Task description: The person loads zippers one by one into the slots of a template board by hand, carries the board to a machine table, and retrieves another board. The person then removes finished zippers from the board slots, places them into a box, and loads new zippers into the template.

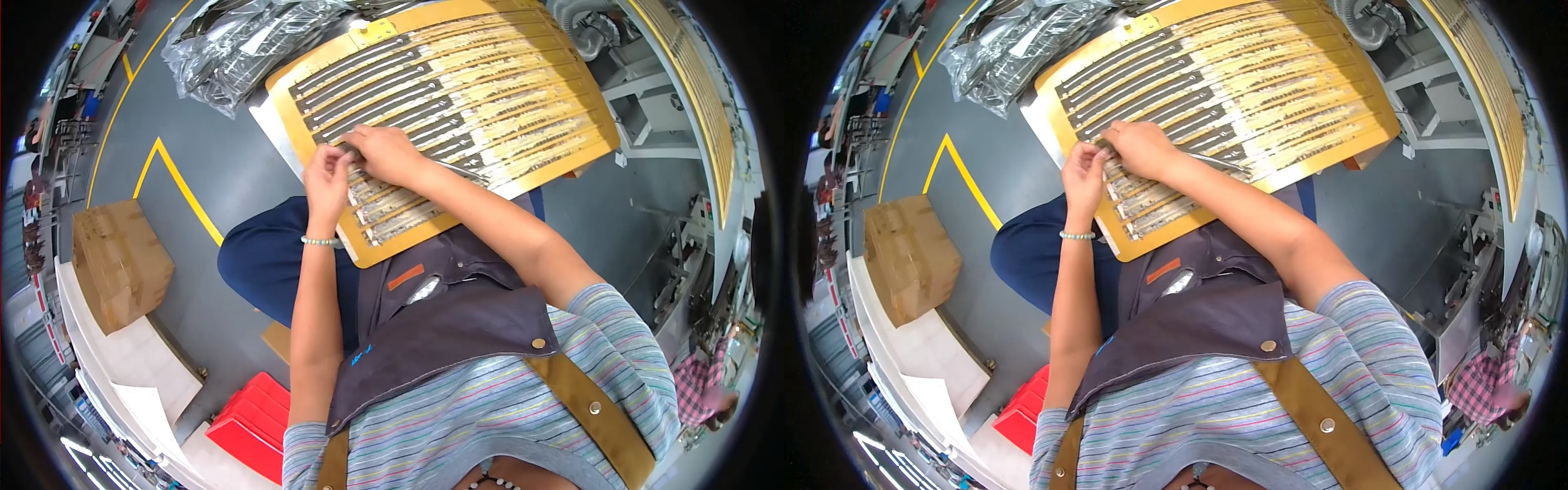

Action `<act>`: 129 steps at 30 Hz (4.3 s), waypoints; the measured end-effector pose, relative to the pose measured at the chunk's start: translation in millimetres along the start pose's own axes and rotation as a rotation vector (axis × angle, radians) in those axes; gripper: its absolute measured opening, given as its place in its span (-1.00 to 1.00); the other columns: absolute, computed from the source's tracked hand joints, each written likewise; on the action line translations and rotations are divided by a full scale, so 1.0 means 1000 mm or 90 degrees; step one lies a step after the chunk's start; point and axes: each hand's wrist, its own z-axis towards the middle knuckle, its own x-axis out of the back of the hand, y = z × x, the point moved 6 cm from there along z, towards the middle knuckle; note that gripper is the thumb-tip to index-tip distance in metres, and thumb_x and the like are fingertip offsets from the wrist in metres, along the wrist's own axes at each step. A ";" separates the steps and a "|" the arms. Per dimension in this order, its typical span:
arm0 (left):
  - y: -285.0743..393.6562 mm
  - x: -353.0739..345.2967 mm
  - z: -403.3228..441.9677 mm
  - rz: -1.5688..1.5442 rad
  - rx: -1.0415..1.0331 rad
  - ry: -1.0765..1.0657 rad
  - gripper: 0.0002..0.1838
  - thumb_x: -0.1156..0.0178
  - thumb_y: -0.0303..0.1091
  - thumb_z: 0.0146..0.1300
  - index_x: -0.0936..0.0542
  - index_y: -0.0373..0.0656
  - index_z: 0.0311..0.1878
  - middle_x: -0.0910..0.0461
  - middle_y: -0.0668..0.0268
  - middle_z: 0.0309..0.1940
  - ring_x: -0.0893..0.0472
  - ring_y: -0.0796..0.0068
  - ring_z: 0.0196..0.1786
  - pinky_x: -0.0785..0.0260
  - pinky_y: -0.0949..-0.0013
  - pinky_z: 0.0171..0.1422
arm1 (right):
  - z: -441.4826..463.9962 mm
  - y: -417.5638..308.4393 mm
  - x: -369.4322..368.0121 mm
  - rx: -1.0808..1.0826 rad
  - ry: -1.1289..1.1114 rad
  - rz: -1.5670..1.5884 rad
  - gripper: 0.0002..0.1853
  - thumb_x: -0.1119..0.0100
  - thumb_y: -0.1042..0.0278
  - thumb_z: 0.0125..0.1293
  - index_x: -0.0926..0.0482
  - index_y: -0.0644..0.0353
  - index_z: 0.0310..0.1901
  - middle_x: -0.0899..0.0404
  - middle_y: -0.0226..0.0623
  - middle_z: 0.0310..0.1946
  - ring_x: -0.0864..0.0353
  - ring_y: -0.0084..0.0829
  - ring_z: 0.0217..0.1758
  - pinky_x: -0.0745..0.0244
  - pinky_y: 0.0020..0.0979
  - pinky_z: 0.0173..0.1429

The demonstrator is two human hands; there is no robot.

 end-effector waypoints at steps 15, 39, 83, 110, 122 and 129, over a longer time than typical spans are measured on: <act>-0.012 0.007 0.041 0.014 0.003 0.052 -0.89 -0.33 -0.52 0.35 -0.57 -0.24 -0.16 -0.61 0.32 -0.34 -0.57 0.47 -0.25 -0.44 0.45 -0.07 | 0.030 0.012 0.013 0.041 0.015 0.103 -0.60 -0.30 0.49 0.12 -0.60 0.14 0.05 -0.68 -0.17 -0.07 -0.70 -0.03 0.01 -0.64 -0.06 0.02; 0.018 0.031 0.112 0.473 -0.216 0.191 -0.75 -0.33 -0.44 0.34 -0.61 -0.27 0.03 -0.64 0.16 -0.11 -0.63 0.21 -0.08 -0.50 0.18 0.02 | 0.066 0.031 0.029 -0.015 0.108 0.018 -0.76 -0.40 0.47 0.11 -0.62 0.15 -0.16 -0.53 -0.21 -0.14 -0.69 -0.05 -0.13 -0.60 -0.07 -0.12; 0.128 0.128 -0.108 -0.815 0.086 0.210 -0.52 0.11 -0.13 0.71 -0.38 -0.30 0.44 -0.55 0.35 -0.09 -0.58 0.45 0.05 -0.47 0.32 0.28 | 0.000 -0.234 0.091 0.632 0.156 0.125 -0.68 -0.37 0.17 0.10 -0.67 0.02 -0.09 -0.60 -0.35 0.12 -0.62 -0.24 0.24 -0.46 -0.16 0.35; -0.281 0.151 -0.475 -0.072 0.780 0.380 -0.25 -0.29 -0.62 0.30 -0.32 -0.14 0.56 -0.76 0.08 -0.14 -0.79 0.36 -0.43 -0.62 0.33 -0.43 | -0.086 0.003 0.093 0.069 -0.181 -0.280 -0.79 -0.21 0.40 0.51 -0.68 0.26 0.07 -0.46 -0.02 0.39 -0.45 0.00 0.46 -0.38 -0.07 0.48; -0.369 0.048 -0.511 0.047 0.785 0.254 -0.22 -0.42 -0.14 0.22 -0.40 -0.22 0.46 -0.69 0.06 0.11 -0.61 -0.01 0.25 -0.46 0.10 0.37 | -0.066 -0.003 0.069 0.088 -0.236 -0.228 -0.77 -0.25 0.46 0.44 -0.69 0.24 0.08 -0.48 -0.04 0.38 -0.45 0.01 0.46 -0.36 -0.08 0.50; -0.387 0.063 -0.462 -0.298 0.708 0.225 -0.66 -0.04 -0.50 0.50 -0.61 -0.20 0.25 -0.73 0.25 -0.02 -0.66 0.28 0.13 -0.51 0.26 0.26 | 0.043 0.032 0.076 0.133 -0.085 -0.161 -0.73 -0.34 0.38 0.38 -0.70 0.22 0.07 -0.61 -0.08 0.25 -0.60 -0.05 0.31 -0.52 -0.13 0.35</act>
